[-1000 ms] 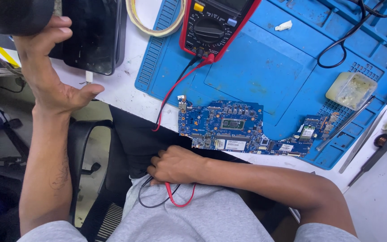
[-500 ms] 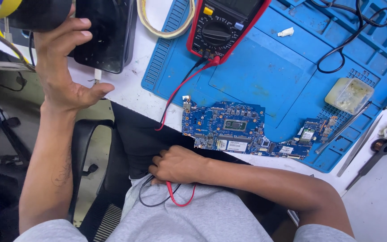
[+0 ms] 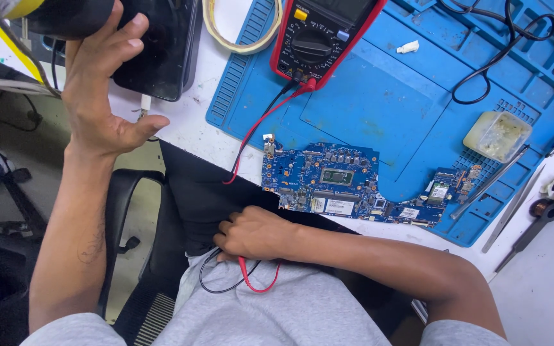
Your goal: Testing a laptop motherboard using a digital multimeter and probes to diagnose faults.
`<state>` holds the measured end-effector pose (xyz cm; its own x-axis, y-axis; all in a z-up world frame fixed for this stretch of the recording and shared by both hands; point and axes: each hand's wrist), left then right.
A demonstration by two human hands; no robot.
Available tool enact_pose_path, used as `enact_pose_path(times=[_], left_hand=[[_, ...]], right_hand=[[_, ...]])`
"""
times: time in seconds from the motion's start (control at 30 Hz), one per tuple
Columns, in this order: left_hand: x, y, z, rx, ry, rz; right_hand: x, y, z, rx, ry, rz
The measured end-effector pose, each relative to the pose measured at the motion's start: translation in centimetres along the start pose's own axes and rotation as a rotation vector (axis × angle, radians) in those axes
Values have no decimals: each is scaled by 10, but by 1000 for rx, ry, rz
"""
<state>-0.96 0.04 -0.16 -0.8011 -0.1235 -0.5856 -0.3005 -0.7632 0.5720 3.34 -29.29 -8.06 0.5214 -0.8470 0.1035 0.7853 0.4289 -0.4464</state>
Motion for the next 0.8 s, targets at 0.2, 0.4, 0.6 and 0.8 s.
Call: enact_pose_path(times=[0.2,0.4,0.6,0.8], left_hand=[[-1,4,-1,20,9,9],[-1,11,0,74,40,43],[-9,22,-3,78,135,-85],[-5,52,-13,70,139,-129]], right_hand=[[0,2,7,21,-14,15],[-1,2,6,55,23,13],[1,1,16,74,165,55],[2,-24,60,-120,370,71]])
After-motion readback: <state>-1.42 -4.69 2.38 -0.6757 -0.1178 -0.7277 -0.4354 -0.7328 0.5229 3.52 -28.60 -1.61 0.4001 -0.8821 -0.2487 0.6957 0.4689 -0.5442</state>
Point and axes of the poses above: each hand's wrist, its own x-axis away from the middle knuckle, its own z-axis out of the back of the hand, y = z × x, and after that the axes turned 13 degrees about x, right-handed
